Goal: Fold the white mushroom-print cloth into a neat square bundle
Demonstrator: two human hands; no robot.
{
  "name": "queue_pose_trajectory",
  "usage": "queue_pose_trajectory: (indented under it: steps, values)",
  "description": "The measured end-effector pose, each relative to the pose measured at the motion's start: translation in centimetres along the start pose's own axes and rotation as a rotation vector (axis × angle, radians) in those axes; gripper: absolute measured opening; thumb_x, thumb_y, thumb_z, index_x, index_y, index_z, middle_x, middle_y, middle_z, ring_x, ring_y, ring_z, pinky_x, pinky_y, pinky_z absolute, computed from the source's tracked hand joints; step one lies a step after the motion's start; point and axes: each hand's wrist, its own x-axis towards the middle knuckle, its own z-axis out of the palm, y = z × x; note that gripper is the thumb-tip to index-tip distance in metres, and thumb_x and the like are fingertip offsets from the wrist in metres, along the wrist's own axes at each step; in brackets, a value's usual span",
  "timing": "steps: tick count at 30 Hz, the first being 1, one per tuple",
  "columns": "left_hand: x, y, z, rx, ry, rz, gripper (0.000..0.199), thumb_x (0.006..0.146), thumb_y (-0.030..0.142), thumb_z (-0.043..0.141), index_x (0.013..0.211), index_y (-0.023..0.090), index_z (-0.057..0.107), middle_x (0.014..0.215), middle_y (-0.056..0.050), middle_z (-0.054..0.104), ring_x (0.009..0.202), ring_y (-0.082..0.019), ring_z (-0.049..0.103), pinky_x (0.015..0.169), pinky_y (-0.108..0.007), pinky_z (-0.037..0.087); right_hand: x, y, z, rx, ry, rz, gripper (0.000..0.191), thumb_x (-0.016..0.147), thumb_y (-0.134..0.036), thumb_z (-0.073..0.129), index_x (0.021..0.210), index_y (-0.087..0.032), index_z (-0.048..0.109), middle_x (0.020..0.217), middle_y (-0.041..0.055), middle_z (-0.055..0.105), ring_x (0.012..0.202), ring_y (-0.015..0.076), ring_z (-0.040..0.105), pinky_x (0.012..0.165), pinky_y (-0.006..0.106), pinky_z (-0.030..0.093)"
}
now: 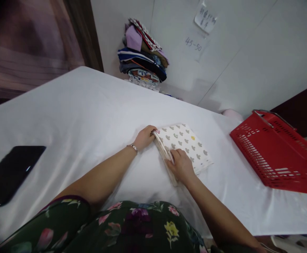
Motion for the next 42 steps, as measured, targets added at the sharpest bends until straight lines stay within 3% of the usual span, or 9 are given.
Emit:
queue_pose_trajectory:
  steps: [4, 10, 18, 26, 31, 34, 37, 40, 42]
  values:
    - [0.0, 0.1, 0.0, 0.009, -0.002, -0.011, 0.03, 0.072, 0.007, 0.047, 0.097, 0.021, 0.057, 0.099, -0.003, 0.059, 0.093, -0.018, 0.055, 0.082, -0.028, 0.044, -0.4, 0.0, 0.7, 0.012, -0.011, -0.018, 0.024, 0.087, -0.027, 0.041, 0.102, -0.023, 0.059, 0.089, 0.0058, 0.06, 0.083, 0.0196, 0.057, 0.07, 0.029, 0.045]
    - [-0.2, 0.4, -0.1, 0.009, 0.003, -0.036, 0.03, 0.073, 0.007, 0.046, 0.097, 0.022, 0.058, 0.099, -0.004, 0.059, 0.091, -0.018, 0.055, 0.08, -0.029, 0.044, -0.8, -0.8, 0.7, -0.058, -0.028, -0.018, 0.022, 0.089, -0.025, 0.038, 0.094, -0.022, 0.059, 0.083, 0.0046, 0.058, 0.075, 0.017, 0.056, 0.063, 0.025, 0.044]
    - [0.0, 0.2, 0.1, 0.017, 0.017, -0.03, 0.029, 0.073, 0.008, 0.048, 0.095, 0.021, 0.06, 0.097, -0.004, 0.06, 0.092, -0.018, 0.056, 0.082, -0.029, 0.044, -2.4, -1.0, 0.9, 0.028, 0.042, -0.019, 0.031, 0.087, -0.032, 0.043, 0.113, -0.02, 0.056, 0.097, 0.0078, 0.059, 0.085, 0.0196, 0.058, 0.07, 0.03, 0.049]
    - [0.1, 0.4, -0.1, 0.029, -0.005, -0.049, 0.029, 0.073, 0.007, 0.047, 0.094, 0.022, 0.061, 0.098, -0.004, 0.061, 0.09, -0.018, 0.057, 0.08, -0.029, 0.045, -4.3, -1.4, 1.3, 0.056, 0.06, -0.009, 0.032, 0.089, -0.029, 0.041, 0.113, -0.021, 0.058, 0.091, 0.008, 0.061, 0.082, 0.0208, 0.059, 0.069, 0.033, 0.05]
    - [0.1, -0.1, 0.0, 0.022, -0.01, -0.025, 0.03, 0.072, 0.008, 0.047, 0.095, 0.022, 0.062, 0.099, -0.004, 0.062, 0.093, -0.019, 0.057, 0.083, -0.03, 0.045, -5.6, -1.8, 0.3, 0.239, 0.041, -0.022, 0.027, 0.087, -0.028, 0.044, 0.107, -0.024, 0.062, 0.096, 0.0077, 0.062, 0.087, 0.0204, 0.058, 0.075, 0.034, 0.051]
    - [0.2, -0.5, -0.4, -0.043, -0.05, -0.036, 0.032, 0.072, 0.009, 0.048, 0.098, 0.022, 0.062, 0.101, -0.003, 0.063, 0.095, -0.018, 0.057, 0.086, -0.029, 0.045, -6.2, -1.1, -1.1, 0.42, 0.108, 0.041, 0.022, 0.086, -0.029, 0.047, 0.097, -0.024, 0.065, 0.091, 0.0057, 0.063, 0.083, 0.019, 0.06, 0.072, 0.033, 0.051]
    - [0.3, 0.2, -0.8, -0.075, -0.032, -0.073, 0.038, 0.072, 0.008, 0.047, 0.106, 0.02, 0.06, 0.112, -0.004, 0.061, 0.103, -0.018, 0.055, 0.092, -0.03, 0.043, -6.3, 0.4, -2.4, 0.472, 0.269, 0.171, 0.019, 0.085, -0.033, 0.05, 0.092, -0.023, 0.065, 0.088, 0.0048, 0.064, 0.076, 0.018, 0.061, 0.068, 0.033, 0.051]
    - [0.1, 2.2, -0.8, -0.033, 0.028, 0.03, 0.042, 0.075, 0.009, 0.045, 0.114, 0.019, 0.056, 0.121, -0.005, 0.057, 0.115, -0.019, 0.048, 0.101, -0.033, 0.037, -6.3, 1.6, -2.3, 0.404, 0.364, 0.231, 0.026, 0.086, -0.037, 0.047, 0.101, -0.023, 0.063, 0.099, 0.0076, 0.064, 0.086, 0.0201, 0.062, 0.075, 0.037, 0.052]
    - [-0.5, 3.8, -0.3, 0.023, 0.003, 0.18, 0.037, 0.08, 0.014, 0.044, 0.116, 0.019, 0.055, 0.125, -0.006, 0.055, 0.12, -0.019, 0.043, 0.105, -0.035, 0.031, -6.6, 1.8, -1.3, 0.287, 0.285, 0.176, 0.034, 0.088, -0.038, 0.043, 0.113, -0.022, 0.06, 0.116, 0.0104, 0.06, 0.107, 0.0234, 0.056, 0.089, 0.042, 0.047]
